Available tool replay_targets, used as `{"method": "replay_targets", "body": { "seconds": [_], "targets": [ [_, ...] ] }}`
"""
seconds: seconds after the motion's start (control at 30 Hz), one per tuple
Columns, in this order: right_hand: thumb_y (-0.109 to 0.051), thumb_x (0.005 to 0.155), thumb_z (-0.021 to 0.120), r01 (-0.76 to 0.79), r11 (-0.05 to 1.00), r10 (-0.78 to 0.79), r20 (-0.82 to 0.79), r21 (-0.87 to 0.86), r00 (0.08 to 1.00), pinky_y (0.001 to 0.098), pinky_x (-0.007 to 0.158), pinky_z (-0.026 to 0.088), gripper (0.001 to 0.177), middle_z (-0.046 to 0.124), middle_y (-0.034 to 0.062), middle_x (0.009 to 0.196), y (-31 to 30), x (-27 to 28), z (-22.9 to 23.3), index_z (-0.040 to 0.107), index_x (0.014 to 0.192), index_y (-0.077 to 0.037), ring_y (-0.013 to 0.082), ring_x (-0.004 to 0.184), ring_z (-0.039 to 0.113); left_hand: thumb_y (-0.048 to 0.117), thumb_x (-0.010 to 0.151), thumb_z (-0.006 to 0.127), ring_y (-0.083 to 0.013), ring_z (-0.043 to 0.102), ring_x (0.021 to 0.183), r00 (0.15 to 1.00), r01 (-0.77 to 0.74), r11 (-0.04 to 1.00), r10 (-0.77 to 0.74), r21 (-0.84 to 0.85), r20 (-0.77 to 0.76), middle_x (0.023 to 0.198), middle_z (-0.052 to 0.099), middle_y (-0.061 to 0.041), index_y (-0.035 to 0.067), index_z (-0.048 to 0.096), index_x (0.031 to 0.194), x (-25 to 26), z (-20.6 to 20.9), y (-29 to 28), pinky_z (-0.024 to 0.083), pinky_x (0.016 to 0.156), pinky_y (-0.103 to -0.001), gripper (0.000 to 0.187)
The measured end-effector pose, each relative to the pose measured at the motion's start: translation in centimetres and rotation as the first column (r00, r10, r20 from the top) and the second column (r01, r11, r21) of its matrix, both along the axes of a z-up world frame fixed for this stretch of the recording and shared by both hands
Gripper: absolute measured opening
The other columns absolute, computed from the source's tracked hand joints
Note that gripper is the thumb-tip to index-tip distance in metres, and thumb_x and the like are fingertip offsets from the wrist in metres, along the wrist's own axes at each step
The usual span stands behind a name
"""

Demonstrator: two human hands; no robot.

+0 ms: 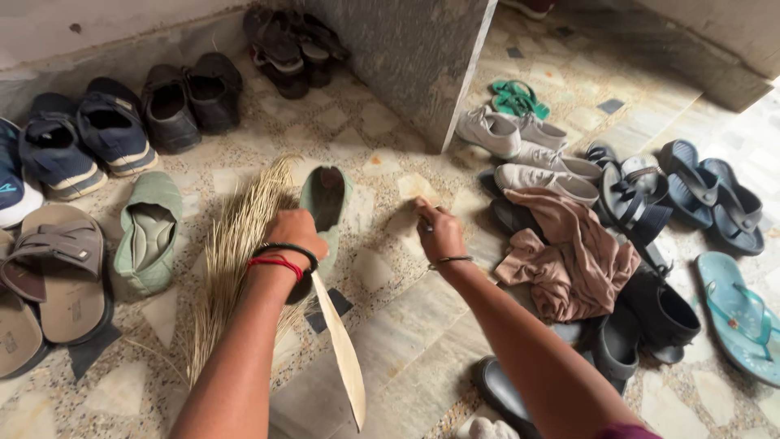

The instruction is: The person cleans several pairs of shoes using a small brush and a broom. They remove insoles from a pair of green slip-on shoes, brush the interior and exterior, and reinsert the insoles. They then brush and tie the laces of white sneakers before placing them back in line with other shoes.

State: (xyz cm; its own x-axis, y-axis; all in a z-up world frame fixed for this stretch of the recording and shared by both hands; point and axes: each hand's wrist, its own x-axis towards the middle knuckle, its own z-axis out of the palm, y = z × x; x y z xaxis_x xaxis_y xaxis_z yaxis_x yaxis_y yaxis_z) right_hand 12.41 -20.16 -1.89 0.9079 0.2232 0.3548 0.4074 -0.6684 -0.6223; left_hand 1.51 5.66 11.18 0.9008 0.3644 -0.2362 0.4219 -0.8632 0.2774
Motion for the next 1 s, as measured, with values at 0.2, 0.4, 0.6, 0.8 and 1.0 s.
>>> {"method": "replay_targets", "body": {
  "seconds": [0.2, 0.4, 0.6, 0.8, 1.0],
  "targets": [
    [-0.011, 0.103, 0.053, -0.729, 0.667, 0.736, 0.295, -0.157, 0.610, 0.0390, 0.084, 0.064, 0.020, 0.070, 0.0154, 0.126, -1.6, -6.7, -2.4, 0.069, 0.115, -0.009, 0.0310, 0.097, 0.073, 0.015, 0.081, 0.073, -0.0388, 0.071, 0.109, 0.998, 0.035, 0.999, -0.035, -0.017, -0.046, 0.114, 0.072, -0.028, -0.001, 0.077, 0.102, 1.3, -5.7, -1.7, 0.059, 0.096, -0.042, 0.027],
    [-0.012, 0.101, 0.048, -0.321, 0.856, 0.230, -0.258, -0.406, 0.938, 0.0400, 0.064, 0.063, 0.034, 0.067, 0.0098, 0.123, -6.4, -0.5, 0.0, 0.067, 0.129, -0.019, 0.0268, 0.073, 0.070, 0.032, 0.074, 0.086, -0.0292, 0.074, 0.100, 0.994, 0.039, 0.989, -0.024, -0.141, 0.106, 0.104, 0.077, -0.011, 0.015, 0.081, 0.093, 0.4, -7.5, -2.9, 0.058, 0.093, -0.038, 0.025],
    [-0.022, 0.096, 0.070, -0.387, 0.869, 0.488, -0.413, 0.308, 0.769, 0.0378, 0.083, 0.059, 0.041, 0.066, 0.0073, 0.125, 0.5, -3.9, 6.7, 0.055, 0.135, -0.022, 0.0211, 0.097, 0.067, 0.016, 0.063, 0.088, -0.0215, 0.074, 0.082, 0.842, 0.115, 0.915, 0.116, -0.386, 0.527, 0.086, 0.075, -0.004, 0.017, 0.077, 0.084, 3.2, -2.0, -4.3, 0.059, 0.078, -0.035, 0.024],
    [-0.029, 0.093, 0.075, -0.549, 0.821, 0.406, -0.516, -0.158, 0.755, 0.0403, 0.083, 0.057, 0.037, 0.073, 0.0154, 0.109, 5.1, -4.2, 13.1, 0.062, 0.122, -0.010, 0.0247, 0.095, 0.070, 0.008, 0.073, 0.078, -0.0272, 0.073, 0.090, 0.780, 0.108, 0.860, 0.237, -0.498, 0.579, 0.086, 0.069, -0.006, 0.017, 0.072, 0.106, 3.4, 6.8, -3.0, 0.060, 0.085, -0.039, 0.035],
    [-0.025, 0.092, 0.065, -0.382, 0.756, 0.181, -0.391, -0.532, 0.903, 0.0424, 0.073, 0.058, 0.032, 0.072, 0.0192, 0.092, 5.5, 1.4, 20.7, 0.071, 0.109, 0.001, 0.0287, 0.086, 0.072, 0.044, 0.091, 0.066, -0.0313, 0.016, 0.154, 0.918, 0.042, 0.990, 0.015, -0.134, 0.396, 0.167, 0.022, -0.006, 0.033, 0.058, 0.139, 4.0, 12.4, -1.5, 0.015, 0.119, -0.063, 0.050]
  ]
}}
